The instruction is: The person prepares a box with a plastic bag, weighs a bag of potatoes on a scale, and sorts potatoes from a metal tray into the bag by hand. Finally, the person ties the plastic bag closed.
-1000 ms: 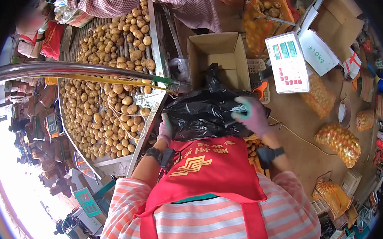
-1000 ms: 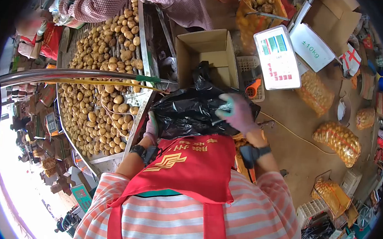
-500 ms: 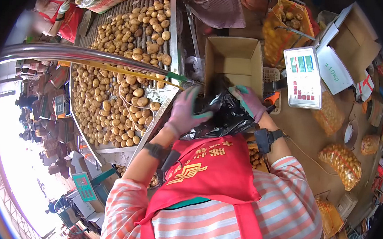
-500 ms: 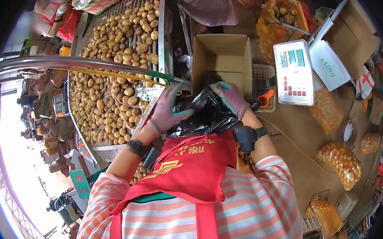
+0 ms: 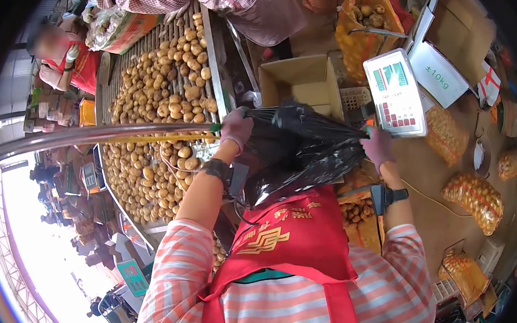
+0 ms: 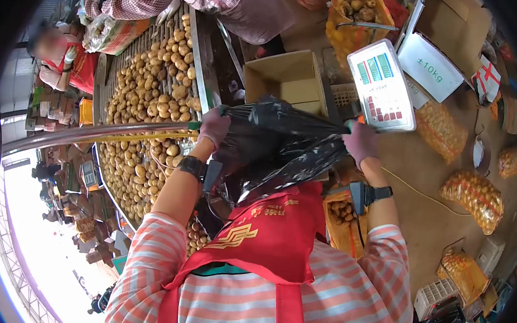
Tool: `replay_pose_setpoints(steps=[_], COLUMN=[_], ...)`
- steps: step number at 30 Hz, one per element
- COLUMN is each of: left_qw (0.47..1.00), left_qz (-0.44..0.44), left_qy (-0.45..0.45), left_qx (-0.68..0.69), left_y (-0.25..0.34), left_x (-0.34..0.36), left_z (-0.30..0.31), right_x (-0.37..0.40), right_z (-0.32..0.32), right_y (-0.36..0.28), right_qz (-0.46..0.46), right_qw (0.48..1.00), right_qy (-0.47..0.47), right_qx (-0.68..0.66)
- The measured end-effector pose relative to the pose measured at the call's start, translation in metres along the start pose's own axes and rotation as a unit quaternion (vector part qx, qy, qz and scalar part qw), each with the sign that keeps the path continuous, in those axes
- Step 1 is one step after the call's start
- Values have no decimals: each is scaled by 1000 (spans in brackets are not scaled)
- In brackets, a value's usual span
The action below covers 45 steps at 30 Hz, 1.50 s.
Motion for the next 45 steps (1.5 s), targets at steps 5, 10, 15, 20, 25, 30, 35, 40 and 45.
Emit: replay_pose_setpoints(steps=[5, 10, 15, 20, 25, 30, 35, 40, 45], left_qw=[998, 993, 963, 949, 860, 921, 968, 965, 983], left_qz=[33, 105, 250, 281, 367, 301, 208, 60, 12], left_qy=[30, 49, 67, 72, 38, -6, -87, -135, -118], left_qx=[-34, -33, 73, 126, 352, 246, -111, -215, -142], left_y=[8, -1, -63, -99, -60, -106, -78, -110, -125], left_x=[-21, -56, -122, -164, -172, -226, -204, -174, -137], left_z=[-20, -27, -68, -110, -103, -147, -151, -215, -224], right_x=[-21, -89, -181, -197, -249, -304, -347, -268, -165], right_z=[-3, -84, -187, -86, -75, -127, -213, -222, -225], right_y=[-1, 30, 105, 50, 26, 42, 96, 112, 108], right_qz=[38, -188, -87, -215, -190, -226, -229, -216, -209], right_qw=[958, 839, 911, 853, 859, 863, 843, 903, 950], right_qy=[275, 168, 277, 267, 223, 107, -13, 53, 91], right_qx=[-71, -482, -292, -393, -421, -439, -487, -368, -212])
Point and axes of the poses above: each hand's wrist, its own x-axis away from the middle knuckle, its own z-axis out of the back of the hand, y = z × x, the point moved 6 cm from there along -x, towards the middle knuckle, and after that the axes turned 8 degrees about y, right-handed, at the moved point
